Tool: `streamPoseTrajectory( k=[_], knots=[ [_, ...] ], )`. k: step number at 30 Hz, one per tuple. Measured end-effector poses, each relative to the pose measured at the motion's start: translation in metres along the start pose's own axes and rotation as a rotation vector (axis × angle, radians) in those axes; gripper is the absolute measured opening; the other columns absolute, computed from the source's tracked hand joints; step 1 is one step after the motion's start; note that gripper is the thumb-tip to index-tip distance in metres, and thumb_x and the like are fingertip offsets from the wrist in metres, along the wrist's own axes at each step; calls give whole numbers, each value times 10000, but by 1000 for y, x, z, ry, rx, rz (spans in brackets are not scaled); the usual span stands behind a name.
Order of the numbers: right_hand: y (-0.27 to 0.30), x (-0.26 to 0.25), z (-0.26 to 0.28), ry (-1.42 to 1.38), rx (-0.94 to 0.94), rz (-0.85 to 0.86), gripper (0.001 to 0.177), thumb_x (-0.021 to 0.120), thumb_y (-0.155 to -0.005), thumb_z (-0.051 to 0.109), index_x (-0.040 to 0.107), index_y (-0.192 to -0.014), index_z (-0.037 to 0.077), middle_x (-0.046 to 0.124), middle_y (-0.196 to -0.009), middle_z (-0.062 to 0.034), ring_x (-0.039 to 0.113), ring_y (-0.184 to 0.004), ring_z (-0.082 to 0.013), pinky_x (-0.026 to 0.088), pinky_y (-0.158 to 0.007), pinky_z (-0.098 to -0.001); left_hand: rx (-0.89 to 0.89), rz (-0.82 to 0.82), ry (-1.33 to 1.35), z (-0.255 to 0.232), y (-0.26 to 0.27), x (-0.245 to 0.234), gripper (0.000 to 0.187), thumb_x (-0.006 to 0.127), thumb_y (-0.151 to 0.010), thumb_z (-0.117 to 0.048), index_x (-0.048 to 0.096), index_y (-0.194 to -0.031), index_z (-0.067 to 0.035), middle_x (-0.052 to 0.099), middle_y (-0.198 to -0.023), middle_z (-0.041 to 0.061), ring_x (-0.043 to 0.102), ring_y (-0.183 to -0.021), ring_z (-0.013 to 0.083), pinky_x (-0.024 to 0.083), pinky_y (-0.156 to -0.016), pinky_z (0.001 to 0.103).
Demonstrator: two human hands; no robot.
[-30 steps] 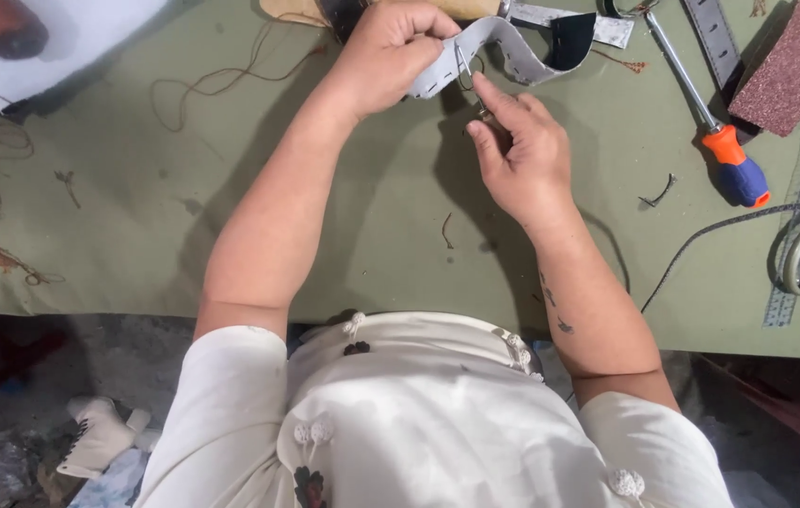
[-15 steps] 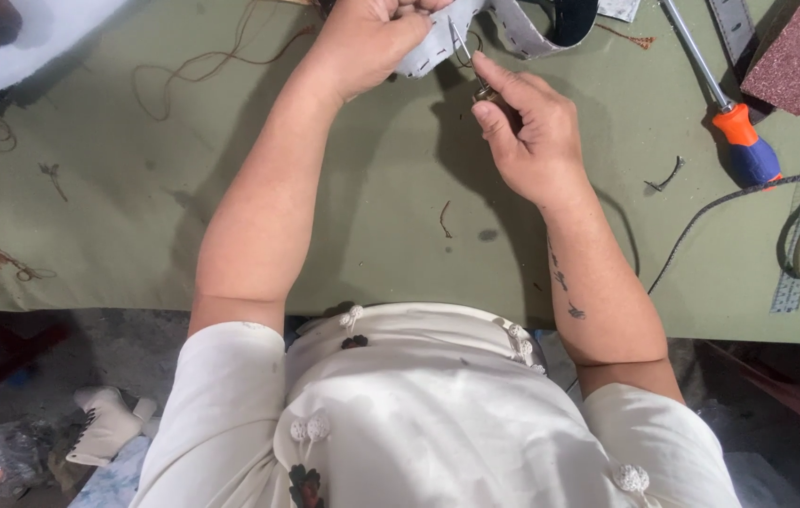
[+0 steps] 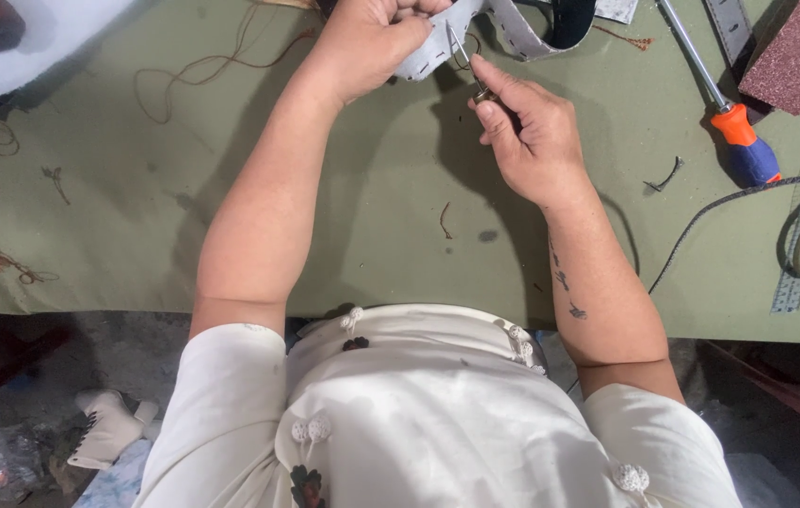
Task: Using a manual awl to punch holes into a strip of black leather on a workshop table.
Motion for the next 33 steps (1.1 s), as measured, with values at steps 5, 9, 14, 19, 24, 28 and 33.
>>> streamPoseTrajectory(
  k=[5, 9, 14, 19, 24, 28, 33],
  knots=[
    [0, 0, 1, 6, -7, 2, 372, 513, -1161, 238, 562, -1476, 47, 729, -1072, -139, 753, -805, -179, 598, -858, -293, 26, -10, -26, 2, -1, 0, 288, 495, -906, -36, 741, -1015, -138, 656, -877, -103, 495, -716, 30, 443, -641, 230],
    [-1, -1, 2, 10, 5, 3, 368, 512, -1156, 234, 560, -1471, 51, 736, -1194, -158, 750, -807, -174, 597, -835, -289, 49, 13, -48, -5, 0, 1, 302, 464, -888, -15, 733, -948, -138, 604, -798, -99, 481, -694, 38, 424, -645, 226],
    [2, 1, 0, 11, 16, 17, 370, 511, -1163, 246, 564, -1484, 70, 730, -986, -99, 761, -835, -169, 583, -844, -286, 18, -5, -35, 11, -7, 7, 339, 459, -830, 11, 745, -953, -122, 703, -831, -63, 559, -665, 36, 464, -607, 215],
    [0, 2, 5, 20, 81, 18, 358, 536, -1131, 158, 550, -1485, 107, 730, -1210, -171, 670, -652, -132, 584, -800, -273, 435, -250, -427, 2, -3, 17, 216, 660, -922, -49, 567, -745, -132, 570, -663, -60, 487, -620, 107, 398, -606, 317],
    [1, 3, 3, 74, 111, 2, 375, 551, -1118, 158, 566, -1491, 140, 669, -995, -63, 641, -649, -126, 564, -844, -292, 582, -348, -586, -4, 5, 29, 180, 632, -952, -66, 542, -802, -112, 562, -638, -17, 534, -578, 177, 420, -565, 348],
    [0, 4, 2, 105, 99, -8, 387, 552, -1108, 163, 576, -1492, 125, 658, -811, -9, 630, -854, -163, 539, -857, -326, 591, -424, -626, -8, 7, 34, 126, 618, -942, -84, 593, -824, -120, 614, -666, -20, 577, -585, 185, 455, -560, 352],
    [1, 10, -2, 143, 98, -64, 397, 559, -1088, 207, 581, -1479, 143, 709, -974, -24, 616, -910, -208, 533, -870, -349, 599, -439, -711, -10, 7, 39, 136, 587, -959, -88, 600, -827, -116, 609, -635, -1, 573, -531, 196, 435, -493, 357]
  ],
)
Point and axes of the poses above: each hand's wrist, its own y-axis away from the middle knuckle, its own x-axis out of the palm, z = x × y, the point moved 2 cm from there along -y, towards the middle knuckle
